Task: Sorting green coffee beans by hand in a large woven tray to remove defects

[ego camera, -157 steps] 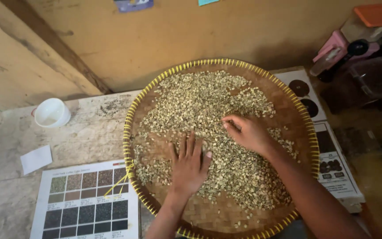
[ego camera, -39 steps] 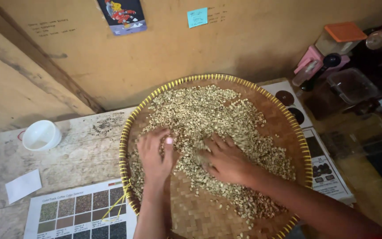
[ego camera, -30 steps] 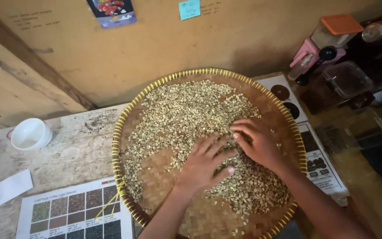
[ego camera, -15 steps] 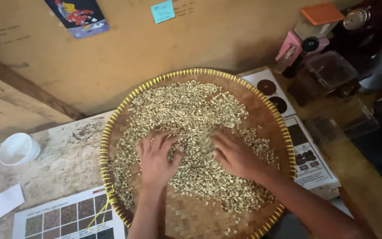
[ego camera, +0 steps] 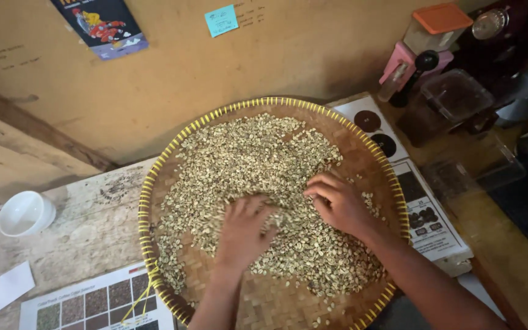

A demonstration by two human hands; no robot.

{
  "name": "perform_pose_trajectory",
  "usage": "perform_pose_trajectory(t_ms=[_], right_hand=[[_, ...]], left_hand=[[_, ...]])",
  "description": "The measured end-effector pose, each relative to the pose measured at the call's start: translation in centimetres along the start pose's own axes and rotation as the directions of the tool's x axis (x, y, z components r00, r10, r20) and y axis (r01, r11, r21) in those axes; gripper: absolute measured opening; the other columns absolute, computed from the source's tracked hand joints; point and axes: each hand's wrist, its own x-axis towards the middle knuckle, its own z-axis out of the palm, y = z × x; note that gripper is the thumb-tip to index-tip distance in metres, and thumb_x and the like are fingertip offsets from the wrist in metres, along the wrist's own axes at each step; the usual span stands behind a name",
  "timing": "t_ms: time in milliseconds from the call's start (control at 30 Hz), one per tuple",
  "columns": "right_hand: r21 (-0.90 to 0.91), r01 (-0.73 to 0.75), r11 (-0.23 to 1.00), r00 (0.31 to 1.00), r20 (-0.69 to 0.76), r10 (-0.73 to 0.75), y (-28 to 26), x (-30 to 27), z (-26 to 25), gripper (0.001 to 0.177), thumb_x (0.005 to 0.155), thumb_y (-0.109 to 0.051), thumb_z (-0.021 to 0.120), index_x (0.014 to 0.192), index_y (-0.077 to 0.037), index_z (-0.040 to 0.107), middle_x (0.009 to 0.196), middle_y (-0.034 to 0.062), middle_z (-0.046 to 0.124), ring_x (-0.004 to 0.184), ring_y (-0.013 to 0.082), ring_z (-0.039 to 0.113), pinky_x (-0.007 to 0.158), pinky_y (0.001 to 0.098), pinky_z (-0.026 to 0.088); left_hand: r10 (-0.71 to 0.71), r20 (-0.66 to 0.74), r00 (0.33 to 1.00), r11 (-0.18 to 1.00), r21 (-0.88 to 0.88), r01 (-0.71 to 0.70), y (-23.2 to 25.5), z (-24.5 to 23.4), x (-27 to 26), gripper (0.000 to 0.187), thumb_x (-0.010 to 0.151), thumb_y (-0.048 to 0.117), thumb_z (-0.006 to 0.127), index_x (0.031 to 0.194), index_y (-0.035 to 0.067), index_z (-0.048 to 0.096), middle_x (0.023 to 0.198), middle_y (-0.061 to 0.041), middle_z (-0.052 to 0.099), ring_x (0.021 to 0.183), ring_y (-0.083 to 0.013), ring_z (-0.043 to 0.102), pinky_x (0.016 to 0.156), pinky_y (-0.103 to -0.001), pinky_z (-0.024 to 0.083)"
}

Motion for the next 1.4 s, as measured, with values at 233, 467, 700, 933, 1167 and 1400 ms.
perform_pose_trajectory(t_ms=[233,467,700,933,1167,1400], right_hand=[[-0.159,0.092,0.983,0.993,0.086,-0.079,-0.1,4.2,0.3,0.040,0.094,-0.018,0.066,0.131,-0.006,0.063,0.136,0.0229,0.060,0.124,0.0471,0.058,0.096,0.0581,0.049],[0.150,0.072,0.986,0.890,0.436,-0.132,-6.1,4.4,-0.4,0.022,0.096,-0.005,0.059,0.110,0.006,0.073,0.131,0.0272,0.064,0.134,0.0512,0.050,0.107,0.0642,0.041],[0.097,0.114,0.989,0.923,0.358,-0.142,-6.5,2.4,-2.2,0.026,0.087,-0.002,0.062,0.107,-0.008,0.078,0.123,0.0142,0.070,0.127,0.0393,0.058,0.103,0.0560,0.047],[0.039,-0.009,0.999,0.980,0.197,0.001,-1.5,3.3,-1.2,0.018,0.095,-0.006,0.061,0.103,-0.009,0.077,0.117,0.0068,0.073,0.110,0.0303,0.069,0.092,0.0469,0.055],[0.137,-0.017,0.990,0.993,0.120,0.001,-0.4,2.6,-0.1,0.016,0.092,-0.005,0.065,0.102,-0.010,0.077,0.114,0.0079,0.074,0.105,0.0343,0.069,0.087,0.0478,0.055],[0.110,-0.007,0.994,0.995,0.096,-0.004,0.0,2.4,0.9,0.011,0.092,-0.007,0.067,0.099,-0.008,0.077,0.110,0.0081,0.074,0.102,0.0321,0.070,0.085,0.0449,0.056]], left_hand=[[-0.239,-0.248,0.939,0.953,0.125,0.275,-4.8,-0.6,-2.5,0.020,0.080,0.042,0.070,0.098,0.035,0.072,0.097,0.010,0.062,0.092,-0.0176,0.059,0.082,-0.041,0.045],[-0.397,-0.375,0.838,0.880,0.104,0.463,-4.4,-2.7,-1.6,0.041,0.106,0.044,0.050,0.139,0.021,0.058,0.139,-0.012,0.055,0.135,-0.0432,0.047,0.109,-0.061,0.036],[-0.476,-0.118,0.871,0.875,0.036,0.483,-1.6,-3.0,-0.8,0.050,0.106,0.048,0.045,0.142,0.015,0.055,0.144,-0.018,0.052,0.138,-0.0493,0.044,0.111,-0.067,0.034],[0.027,-0.243,0.970,0.975,-0.206,-0.078,1.3,-0.3,0.0,0.039,0.080,0.027,0.077,0.118,0.026,0.068,0.122,0.001,0.065,0.104,-0.0282,0.065,0.090,-0.048,0.049],[-0.762,-0.206,0.614,0.605,0.109,0.789,-5.5,-2.3,-3.6,0.067,0.101,0.061,0.034,0.151,0.016,0.043,0.157,-0.025,0.039,0.149,-0.0495,0.027,0.116,-0.067,0.021],[-0.673,-0.045,0.739,0.732,0.104,0.673,1.1,-4.9,-0.2,0.058,0.106,0.053,0.031,0.148,0.018,0.050,0.158,-0.020,0.039,0.145,-0.0498,0.032,0.114,-0.070,0.022]])
